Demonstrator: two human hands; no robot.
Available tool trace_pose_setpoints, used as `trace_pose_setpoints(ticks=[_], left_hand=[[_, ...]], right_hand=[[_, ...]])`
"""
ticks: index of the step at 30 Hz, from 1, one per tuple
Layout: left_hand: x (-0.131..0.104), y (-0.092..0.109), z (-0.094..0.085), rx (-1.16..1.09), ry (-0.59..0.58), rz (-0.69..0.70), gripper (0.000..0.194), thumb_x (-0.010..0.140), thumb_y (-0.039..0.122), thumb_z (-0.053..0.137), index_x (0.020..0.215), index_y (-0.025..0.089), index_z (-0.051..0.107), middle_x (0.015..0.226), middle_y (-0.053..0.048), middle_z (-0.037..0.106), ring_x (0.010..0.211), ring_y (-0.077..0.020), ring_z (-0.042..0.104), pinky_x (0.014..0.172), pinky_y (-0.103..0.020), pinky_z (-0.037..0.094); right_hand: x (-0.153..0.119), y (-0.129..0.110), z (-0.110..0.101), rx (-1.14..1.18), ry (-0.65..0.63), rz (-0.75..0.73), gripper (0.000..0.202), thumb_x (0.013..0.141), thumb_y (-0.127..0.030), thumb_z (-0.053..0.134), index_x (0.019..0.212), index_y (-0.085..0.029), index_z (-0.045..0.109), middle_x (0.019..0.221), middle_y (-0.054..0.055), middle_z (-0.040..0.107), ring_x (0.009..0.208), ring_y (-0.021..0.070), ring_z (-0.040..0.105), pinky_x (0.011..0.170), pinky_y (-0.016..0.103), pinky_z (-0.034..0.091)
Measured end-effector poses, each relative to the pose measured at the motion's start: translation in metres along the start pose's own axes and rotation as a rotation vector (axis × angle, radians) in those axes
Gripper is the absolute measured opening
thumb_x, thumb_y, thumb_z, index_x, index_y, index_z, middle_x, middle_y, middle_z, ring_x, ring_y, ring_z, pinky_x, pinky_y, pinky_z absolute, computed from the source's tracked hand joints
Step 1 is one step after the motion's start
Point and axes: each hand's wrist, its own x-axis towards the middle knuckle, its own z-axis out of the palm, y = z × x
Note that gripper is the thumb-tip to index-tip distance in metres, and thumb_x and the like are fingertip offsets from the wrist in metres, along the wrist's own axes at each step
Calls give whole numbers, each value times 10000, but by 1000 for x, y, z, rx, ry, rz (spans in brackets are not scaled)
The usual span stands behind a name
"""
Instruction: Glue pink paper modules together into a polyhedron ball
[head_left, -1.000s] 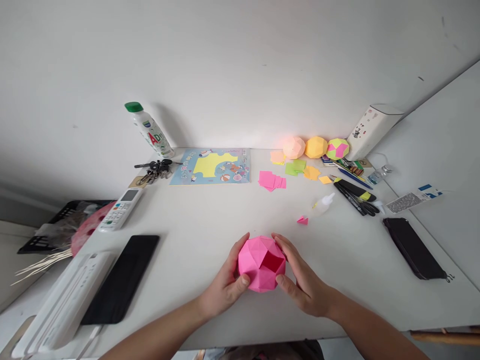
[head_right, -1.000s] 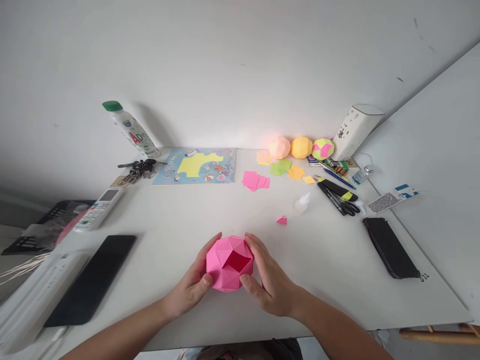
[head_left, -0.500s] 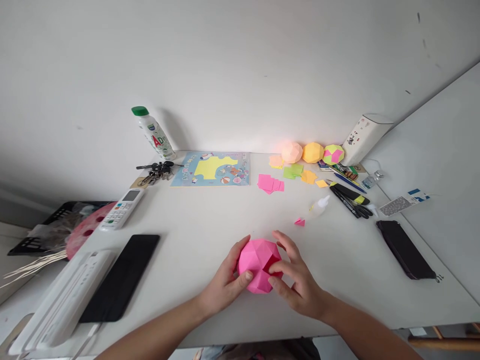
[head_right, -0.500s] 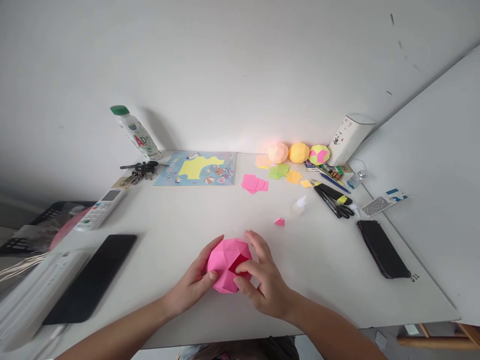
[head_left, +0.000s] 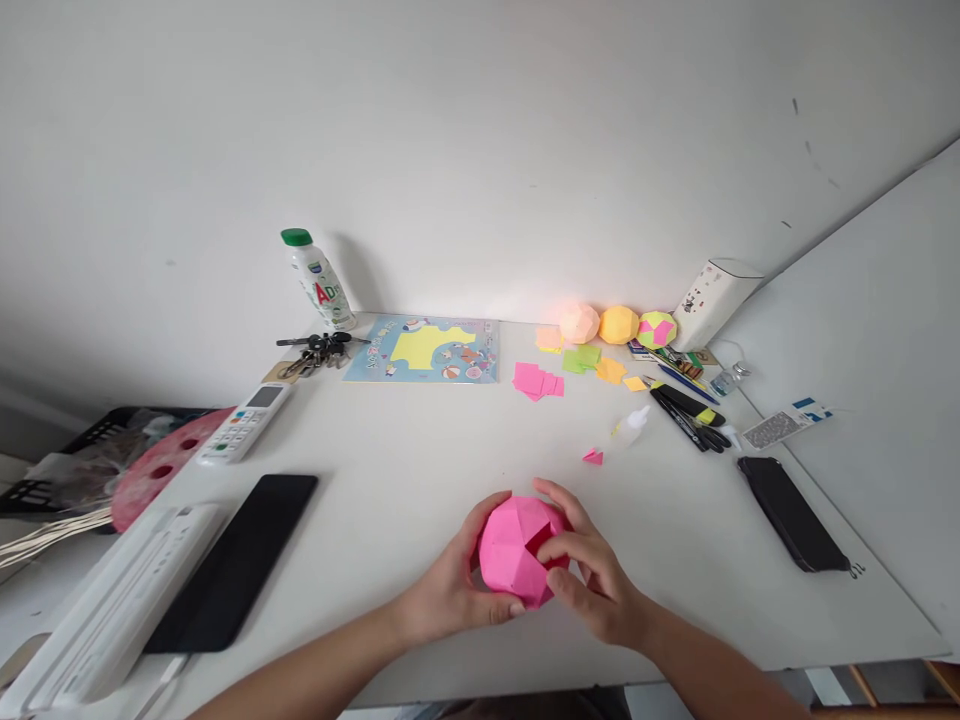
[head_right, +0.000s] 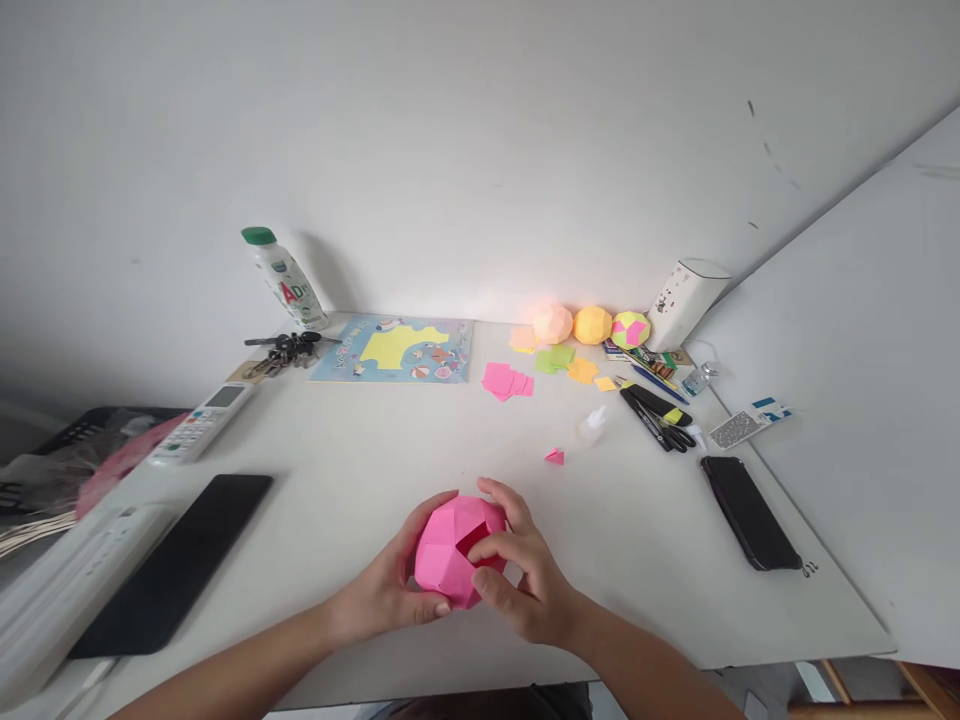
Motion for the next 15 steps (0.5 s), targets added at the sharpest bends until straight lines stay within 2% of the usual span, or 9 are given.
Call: trace_pose_setpoints(ticks=[2, 5, 8, 11, 15], left_hand=[[1, 2, 2, -111, -42, -32, 1012, 657, 419, 860, 1447, 287, 241, 1394, -166, 423, 1209, -331, 492, 955, -482, 449], [4, 7, 5, -240, -81, -40, 967, 648, 406, 864, 1419, 300, 290, 1373, -152, 431, 1166, -315, 516, 893, -456, 473], [7, 12, 7, -302, -128, -49, 927, 646, 386, 865, 1400, 302, 332, 1354, -138, 452, 1138, -302, 531, 862, -433, 477], [10, 13, 5, -326, -191, -43, 901, 634, 386, 869, 1384, 286, 380, 1351, -131, 479, 1145, -298, 533, 891, -430, 457], [12, 11, -1, -363, -214, -57, 885, 635, 403, 866, 1380, 274, 407, 1333, -133, 515, 1149, -299, 546, 921, -431, 438]], right_hand=[[0, 0, -4, 86, -38, -27, 342, 950, -514, 460, 949, -225, 644, 1551, 101, 279, 1202, 266, 551, 999, 428, 466], [1, 0, -8, 179, -55, -41, 313, 953, -523, 437, 958, -257, 602, 1551, 67, 277, 1278, 268, 496, 980, 420, 480], [2, 0, -13, 267, -12, -41, 306, 931, -575, 427, 959, -282, 511, 1525, 70, 326, 1373, 293, 405, 1000, 470, 474], [3, 4, -16, 291, 36, -76, 362, 913, -630, 392, 1083, -315, 446, 1503, 83, 355, 1422, 305, 339, 1067, 544, 406], [4, 14, -20, 205, 137, -105, 367, 948, -606, 301, 1134, -325, 445, 1433, 80, 415, 1349, 290, 427, 1056, 535, 420]])
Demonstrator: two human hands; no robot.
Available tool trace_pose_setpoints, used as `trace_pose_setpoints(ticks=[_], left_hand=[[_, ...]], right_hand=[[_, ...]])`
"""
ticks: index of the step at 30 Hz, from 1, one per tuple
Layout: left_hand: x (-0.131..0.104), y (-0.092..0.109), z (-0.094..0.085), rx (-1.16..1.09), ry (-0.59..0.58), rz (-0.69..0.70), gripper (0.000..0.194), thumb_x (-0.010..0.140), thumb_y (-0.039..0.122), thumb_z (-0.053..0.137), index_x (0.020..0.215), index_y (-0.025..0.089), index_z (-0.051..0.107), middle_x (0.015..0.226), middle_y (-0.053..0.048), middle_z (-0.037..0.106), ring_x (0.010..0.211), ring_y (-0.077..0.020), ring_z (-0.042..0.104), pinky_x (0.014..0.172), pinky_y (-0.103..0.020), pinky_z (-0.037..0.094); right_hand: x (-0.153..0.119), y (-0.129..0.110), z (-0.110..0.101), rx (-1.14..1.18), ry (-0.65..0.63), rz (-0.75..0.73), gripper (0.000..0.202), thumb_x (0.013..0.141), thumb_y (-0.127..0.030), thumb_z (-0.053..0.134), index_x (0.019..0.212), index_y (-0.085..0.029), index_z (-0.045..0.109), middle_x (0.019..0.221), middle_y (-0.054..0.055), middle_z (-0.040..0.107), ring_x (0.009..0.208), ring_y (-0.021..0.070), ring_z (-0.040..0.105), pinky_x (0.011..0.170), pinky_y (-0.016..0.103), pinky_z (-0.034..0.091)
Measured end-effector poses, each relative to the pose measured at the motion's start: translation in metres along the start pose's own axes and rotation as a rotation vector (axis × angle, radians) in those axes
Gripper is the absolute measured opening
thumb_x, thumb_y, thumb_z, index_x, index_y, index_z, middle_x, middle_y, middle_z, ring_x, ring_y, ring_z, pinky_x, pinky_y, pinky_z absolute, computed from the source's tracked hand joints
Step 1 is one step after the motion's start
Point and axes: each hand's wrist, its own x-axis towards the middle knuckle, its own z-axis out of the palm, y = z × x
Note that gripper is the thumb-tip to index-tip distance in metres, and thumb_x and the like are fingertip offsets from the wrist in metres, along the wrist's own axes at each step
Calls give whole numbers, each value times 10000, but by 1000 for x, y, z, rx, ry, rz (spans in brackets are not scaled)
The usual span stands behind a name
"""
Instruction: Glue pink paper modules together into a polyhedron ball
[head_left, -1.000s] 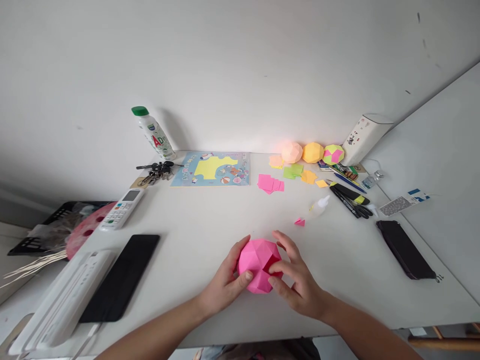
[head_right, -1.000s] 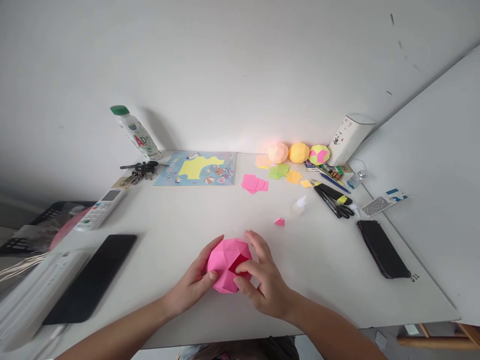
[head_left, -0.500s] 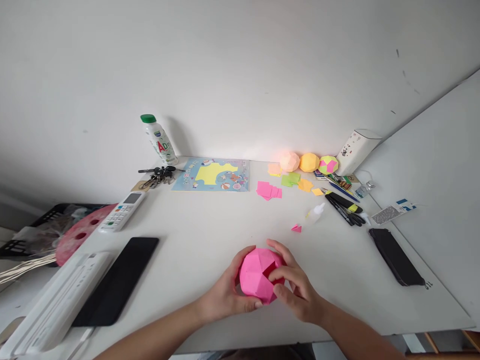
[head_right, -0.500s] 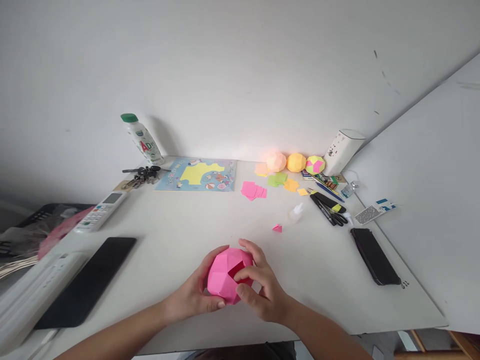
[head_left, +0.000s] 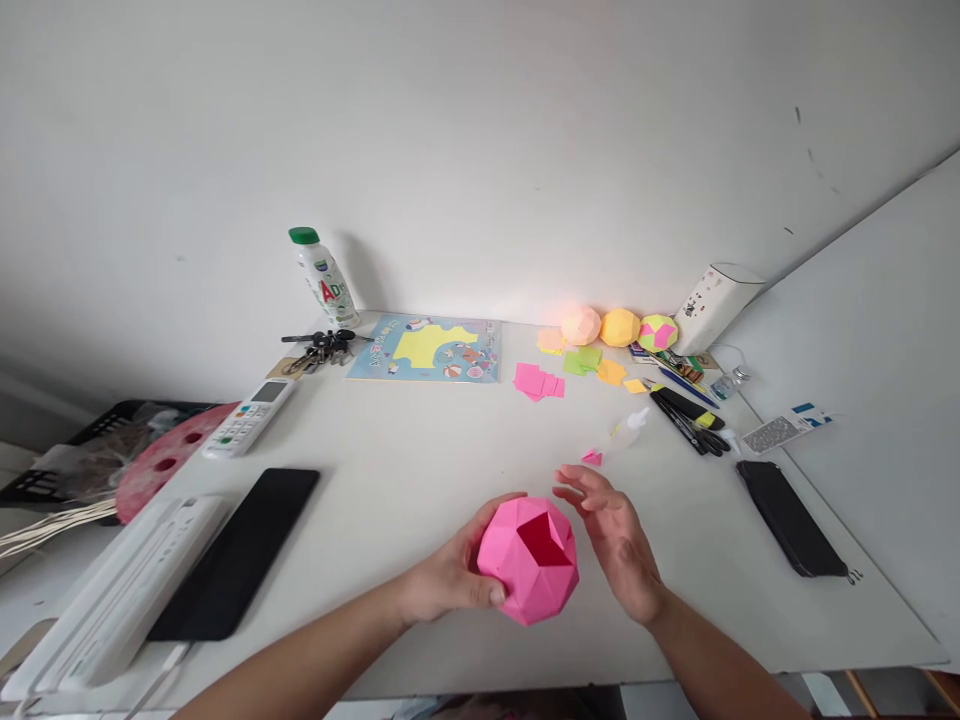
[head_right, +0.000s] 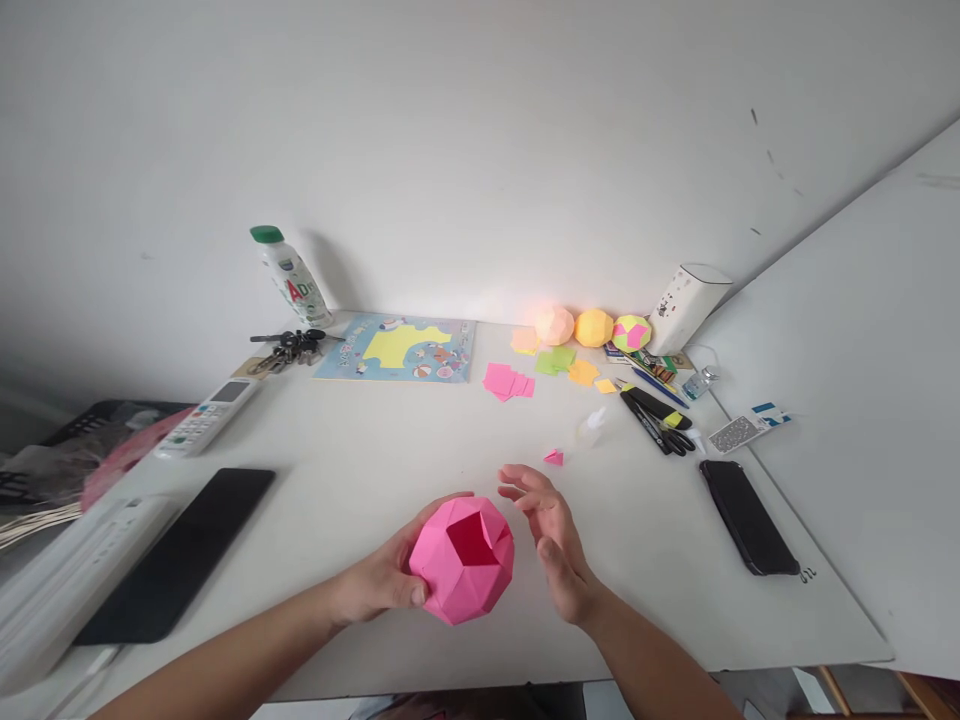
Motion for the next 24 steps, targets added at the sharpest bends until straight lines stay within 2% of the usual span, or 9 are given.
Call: trace_pose_setpoints(ticks=[3, 6, 10, 13, 18, 24], left_hand=[[-2, -1, -3, -29, -17, -6, 904, 623, 397, 873, 1388, 282, 406, 1365, -144, 492, 1139, -306, 556, 932, -446, 430], [-4, -1, -1, -61, -47, -14, 932, 606, 370, 885, 1395, 292, 394, 1377, -145, 484, 1170, -321, 542, 937, -457, 425], [-6, 0, 1, -107, -69, -2, 923, 611, 319, 885, 1393, 311, 394, 1364, -131, 499, 1186, -315, 540, 926, -445, 436], [-7, 1, 1, -129, -88, 36, 903, 630, 292, 875, 1396, 321, 397, 1376, -124, 483, 1189, -306, 542, 918, -433, 449], [-8, 1, 2, -129, -64, 43, 927, 609, 286, 888, 1396, 321, 401, 1382, -122, 476, 1171, -299, 551, 905, -418, 472], [-6, 0, 3, -150, -97, 51, 890, 629, 241, 880, 1388, 335, 426, 1368, -104, 490, 1191, -294, 533, 909, -398, 464]], right_hand=[[1, 5, -2, -99, 110, -17, 327, 978, -525, 305, 1058, -291, 519, 1243, 91, 520, 1166, 272, 535, 962, 495, 477], [5, 3, -2, -207, 186, -21, 310, 985, -453, 361, 916, -248, 583, 1002, 78, 557, 947, 239, 560, 827, 426, 493], [11, -2, -1, -243, 183, 9, 274, 975, -385, 425, 788, -229, 550, 749, 27, 499, 693, 186, 493, 607, 327, 435], [12, -1, -1, -249, 163, 57, 299, 964, -358, 462, 695, -228, 451, 636, -26, 402, 551, 139, 376, 492, 275, 338], [11, 11, -3, -272, 168, 110, 491, 923, -373, 532, 600, -233, 189, 550, -77, 219, 480, 95, 201, 434, 247, 198], [10, 19, -5, -320, 230, 141, 518, 919, -388, 527, 613, -232, 139, 534, -89, 176, 471, 82, 163, 409, 229, 184]])
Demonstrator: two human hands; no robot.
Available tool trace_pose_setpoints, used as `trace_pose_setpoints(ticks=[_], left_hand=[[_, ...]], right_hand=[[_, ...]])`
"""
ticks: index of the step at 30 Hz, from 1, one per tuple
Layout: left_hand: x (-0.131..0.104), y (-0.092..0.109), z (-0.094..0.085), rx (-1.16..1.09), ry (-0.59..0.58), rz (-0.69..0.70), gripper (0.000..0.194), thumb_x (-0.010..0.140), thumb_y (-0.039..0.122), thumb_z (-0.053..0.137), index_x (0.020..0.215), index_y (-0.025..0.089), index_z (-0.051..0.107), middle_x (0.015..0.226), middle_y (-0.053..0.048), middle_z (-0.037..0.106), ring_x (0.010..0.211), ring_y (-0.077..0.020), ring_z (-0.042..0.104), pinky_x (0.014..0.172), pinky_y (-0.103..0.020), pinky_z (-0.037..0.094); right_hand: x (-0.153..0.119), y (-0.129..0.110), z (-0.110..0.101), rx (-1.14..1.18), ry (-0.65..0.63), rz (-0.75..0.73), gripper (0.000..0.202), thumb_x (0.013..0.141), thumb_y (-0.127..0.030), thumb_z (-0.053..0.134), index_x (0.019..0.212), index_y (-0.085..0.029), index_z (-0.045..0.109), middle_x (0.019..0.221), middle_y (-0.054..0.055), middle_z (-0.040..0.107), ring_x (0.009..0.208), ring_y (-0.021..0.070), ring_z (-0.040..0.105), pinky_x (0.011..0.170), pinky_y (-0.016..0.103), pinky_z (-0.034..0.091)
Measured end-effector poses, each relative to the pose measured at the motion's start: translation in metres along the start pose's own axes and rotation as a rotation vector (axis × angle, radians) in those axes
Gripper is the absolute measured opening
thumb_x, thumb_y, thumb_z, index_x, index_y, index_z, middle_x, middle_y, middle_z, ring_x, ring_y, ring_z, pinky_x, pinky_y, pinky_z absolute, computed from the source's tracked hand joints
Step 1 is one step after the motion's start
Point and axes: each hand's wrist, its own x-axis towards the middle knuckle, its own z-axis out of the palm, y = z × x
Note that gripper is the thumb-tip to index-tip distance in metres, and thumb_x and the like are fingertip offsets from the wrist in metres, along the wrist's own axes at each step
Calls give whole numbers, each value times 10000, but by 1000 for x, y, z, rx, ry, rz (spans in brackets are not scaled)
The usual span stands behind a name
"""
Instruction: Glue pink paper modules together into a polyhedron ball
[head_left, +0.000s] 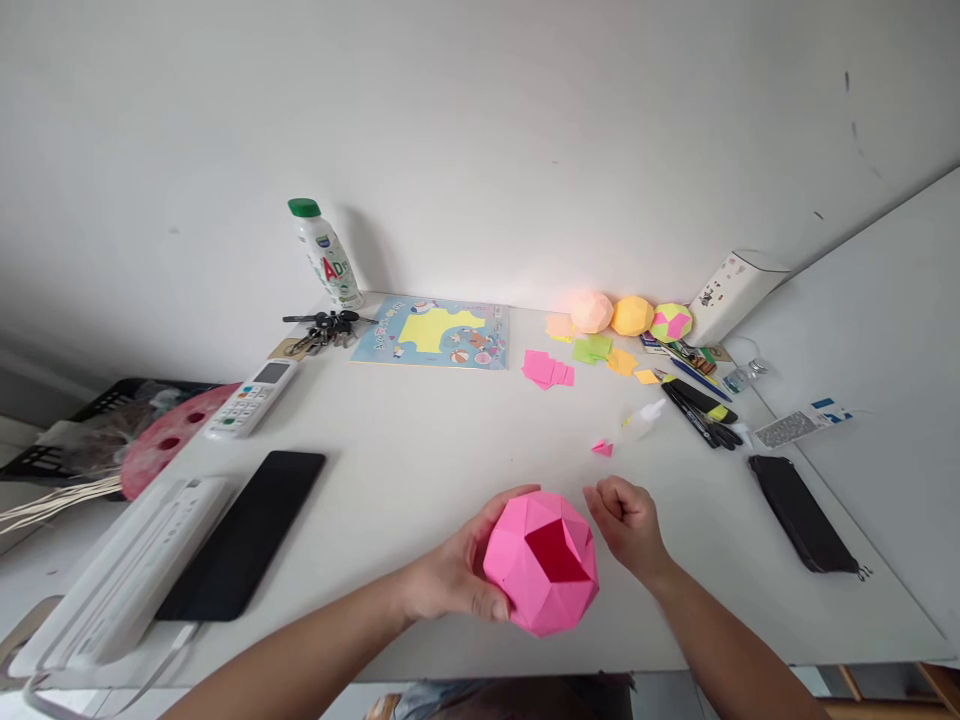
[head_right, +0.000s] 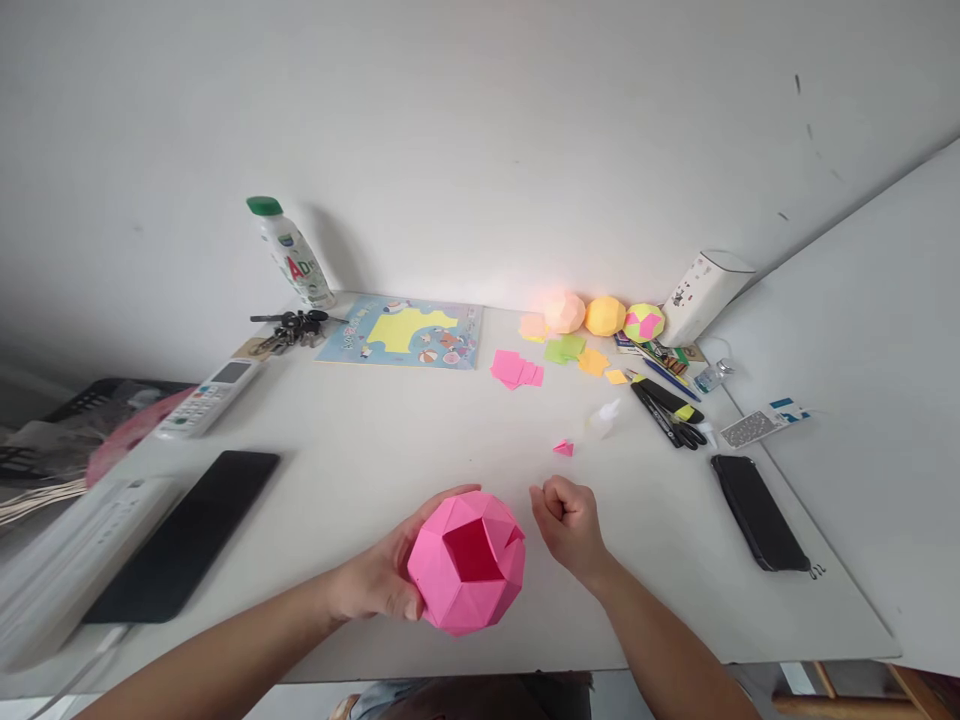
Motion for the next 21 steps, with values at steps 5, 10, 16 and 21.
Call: trace_pose_setpoints(ticks=[5, 10, 16, 21], left_hand=[[0, 1, -2, -11, 1, -2, 880, 649, 234, 874, 1394, 353, 422, 1381, -96, 487, 1201, -285, 529, 926, -400, 448], [-2, 2, -1, -35, -7, -18, 885, 635, 234, 886, 1385, 361, 434, 1382, -89, 492, 1202, -275, 533, 934, -395, 444], [-3, 3, -7, -24, -10, -33, 868, 636, 215, 882, 1377, 338, 447, 1367, -96, 508, 1200, -283, 540, 939, -405, 441], [-2, 2, -9, -10, -3, -36, 903, 635, 245, 886, 1399, 321, 412, 1406, -120, 475, 1254, -320, 501, 980, -461, 413]], right_hand=[[0, 0, 0, -34, -5, 3, 467, 905, -318, 510, 615, -235, 153, 534, -89, 191, 469, 82, 174, 400, 220, 201], [0, 0, 0, -96, -24, 17, 426, 885, -264, 485, 621, -240, 152, 535, -89, 192, 458, 79, 186, 390, 211, 218], [-2, 2, 0, -235, -18, 14, 406, 847, -256, 475, 604, -239, 150, 525, -87, 193, 444, 77, 205, 386, 203, 237], [8, 12, -9, -448, 134, 24, 285, 840, -231, 486, 616, -239, 309, 586, -47, 372, 477, 104, 327, 438, 224, 333]])
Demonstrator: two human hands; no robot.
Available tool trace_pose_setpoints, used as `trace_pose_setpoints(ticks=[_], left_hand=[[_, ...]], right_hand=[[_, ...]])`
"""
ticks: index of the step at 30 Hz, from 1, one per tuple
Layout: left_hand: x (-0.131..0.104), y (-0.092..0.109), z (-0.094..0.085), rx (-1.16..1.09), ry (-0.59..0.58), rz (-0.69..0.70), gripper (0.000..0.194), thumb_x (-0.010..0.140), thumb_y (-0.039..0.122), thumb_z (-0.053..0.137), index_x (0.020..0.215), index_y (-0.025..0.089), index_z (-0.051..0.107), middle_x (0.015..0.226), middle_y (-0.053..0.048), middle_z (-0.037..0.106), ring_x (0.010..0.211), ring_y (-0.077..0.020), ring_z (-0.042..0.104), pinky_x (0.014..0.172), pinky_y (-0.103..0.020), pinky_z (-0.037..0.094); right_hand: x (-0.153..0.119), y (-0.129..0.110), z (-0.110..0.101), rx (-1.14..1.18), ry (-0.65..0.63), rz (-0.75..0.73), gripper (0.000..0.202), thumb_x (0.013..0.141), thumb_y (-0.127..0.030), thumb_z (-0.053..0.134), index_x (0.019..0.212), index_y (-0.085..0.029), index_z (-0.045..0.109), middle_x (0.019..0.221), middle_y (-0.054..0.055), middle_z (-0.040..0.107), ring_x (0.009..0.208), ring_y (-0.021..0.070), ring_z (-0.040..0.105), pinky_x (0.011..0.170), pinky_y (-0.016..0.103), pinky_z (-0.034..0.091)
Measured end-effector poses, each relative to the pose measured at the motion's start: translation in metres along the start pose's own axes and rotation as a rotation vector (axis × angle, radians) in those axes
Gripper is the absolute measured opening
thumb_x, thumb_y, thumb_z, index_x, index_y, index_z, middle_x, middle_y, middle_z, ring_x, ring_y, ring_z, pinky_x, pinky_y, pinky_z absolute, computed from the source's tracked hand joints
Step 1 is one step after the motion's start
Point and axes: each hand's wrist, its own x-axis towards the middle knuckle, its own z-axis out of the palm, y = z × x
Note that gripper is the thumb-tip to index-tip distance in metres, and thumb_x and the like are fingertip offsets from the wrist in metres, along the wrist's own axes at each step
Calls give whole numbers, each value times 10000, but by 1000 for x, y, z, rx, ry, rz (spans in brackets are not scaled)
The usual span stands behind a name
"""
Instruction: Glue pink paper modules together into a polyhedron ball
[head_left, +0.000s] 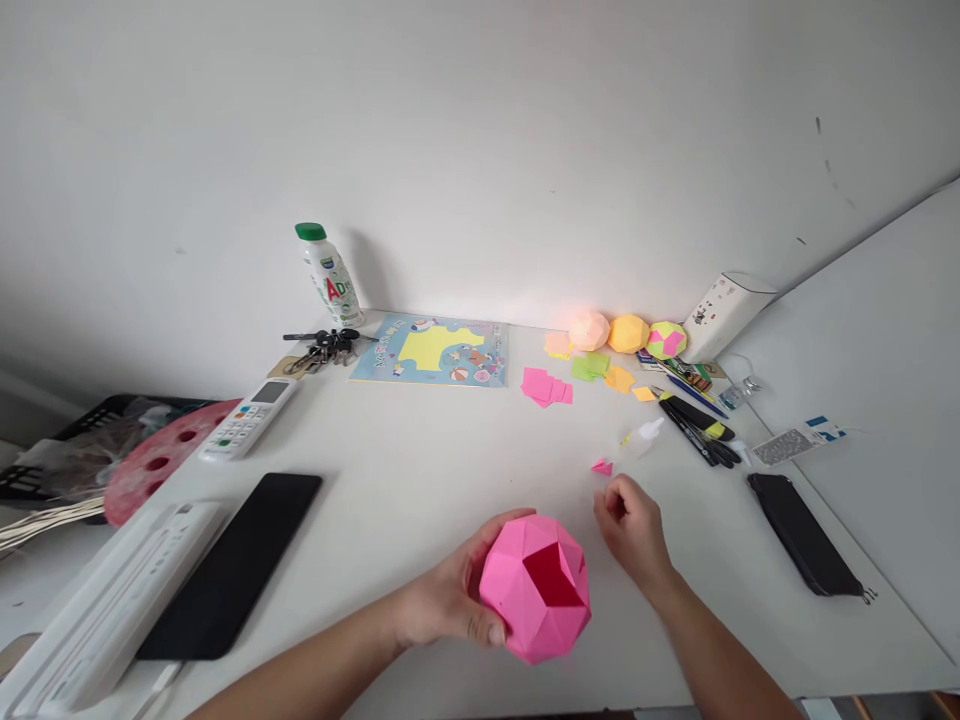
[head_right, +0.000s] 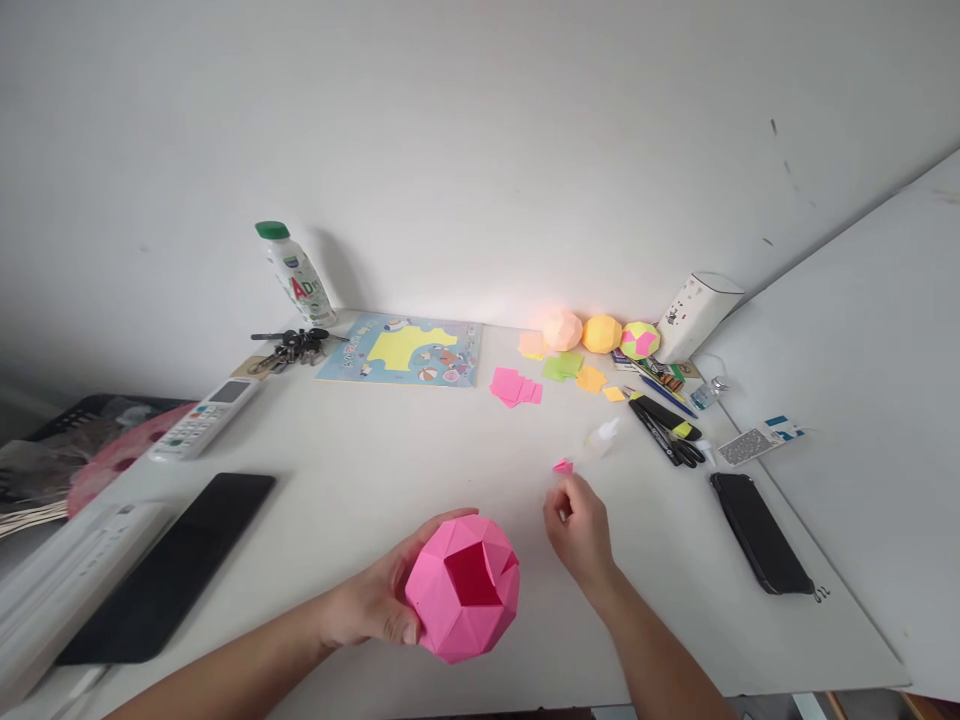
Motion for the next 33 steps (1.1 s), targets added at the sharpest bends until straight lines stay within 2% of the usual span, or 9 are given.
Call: trace_pose_setpoints(ticks=[2, 3, 5, 6, 8, 11, 16, 21, 33], left_hand=[[1, 1, 4, 8, 0, 8, 899, 640, 251, 884, 1399, 322, 408, 1415, -122, 466, 1267, -326, 490, 988, -471, 407], [1, 3, 6, 14, 2, 14, 890, 643, 254, 883, 1395, 323, 412, 1416, -120, 465, 1268, -325, 488, 988, -471, 407], [3, 5, 11, 23, 13, 33, 866, 652, 266, 879, 1385, 325, 422, 1406, -118, 472, 1261, -322, 493, 985, -469, 411], [4, 6, 13, 32, 23, 45, 856, 658, 276, 876, 1383, 326, 423, 1400, -117, 477, 1252, -320, 500, 982, -470, 413], [5, 7, 15, 62, 56, 69, 857, 667, 302, 871, 1390, 327, 410, 1399, -122, 473, 1236, -323, 509, 973, -476, 422], [5, 5, 11, 125, 140, 106, 905, 675, 334, 865, 1420, 339, 353, 1452, -134, 410, 1272, -341, 474, 980, -487, 423], [0, -2, 1, 193, 256, 142, 959, 689, 356, 854, 1452, 344, 273, 1492, -154, 348, 1320, -365, 422, 990, -503, 428], [-4, -4, 1, 301, 336, 108, 1038, 689, 366, 854, 1485, 338, 189, 1492, -175, 333, 1286, -365, 451, 969, -485, 455], [-7, -6, 5, 366, 355, 71, 1060, 701, 367, 844, 1490, 322, 138, 1497, -172, 335, 1304, -350, 436, 1012, -458, 434]], right_hand=[[6, 9, 0, -88, 31, 0, 92, 841, -236, 486, 752, -214, 492, 796, 42, 561, 522, 122, 418, 503, 264, 414], [9, 14, 0, -126, 29, -5, 79, 839, -242, 488, 857, -201, 553, 955, 94, 605, 537, 127, 455, 533, 288, 443], [15, 25, 0, -187, 4, -22, 201, 835, -255, 496, 994, -193, 602, 1196, 155, 589, 558, 139, 517, 567, 323, 476], [17, 30, 1, -208, -11, -30, 224, 836, -260, 495, 1013, -193, 615, 1243, 164, 580, 576, 150, 548, 581, 334, 488], [20, 39, 1, -237, -26, -45, 225, 849, -268, 477, 993, -189, 632, 1213, 167, 604, 634, 183, 604, 620, 352, 510], [23, 47, -1, -250, -25, -61, 204, 877, -284, 447, 883, -191, 629, 1022, 140, 643, 697, 207, 633, 662, 351, 526], [21, 46, -4, -233, -49, -73, 222, 895, -281, 454, 711, -215, 560, 775, 62, 605, 641, 182, 600, 597, 296, 502], [16, 37, -5, -184, -90, -60, 183, 910, -274, 480, 774, -211, 584, 776, 49, 663, 633, 169, 618, 576, 272, 510], [14, 37, -1, -201, -115, -91, 174, 869, -257, 532, 715, -218, 603, 708, 44, 644, 627, 197, 611, 564, 303, 488]])
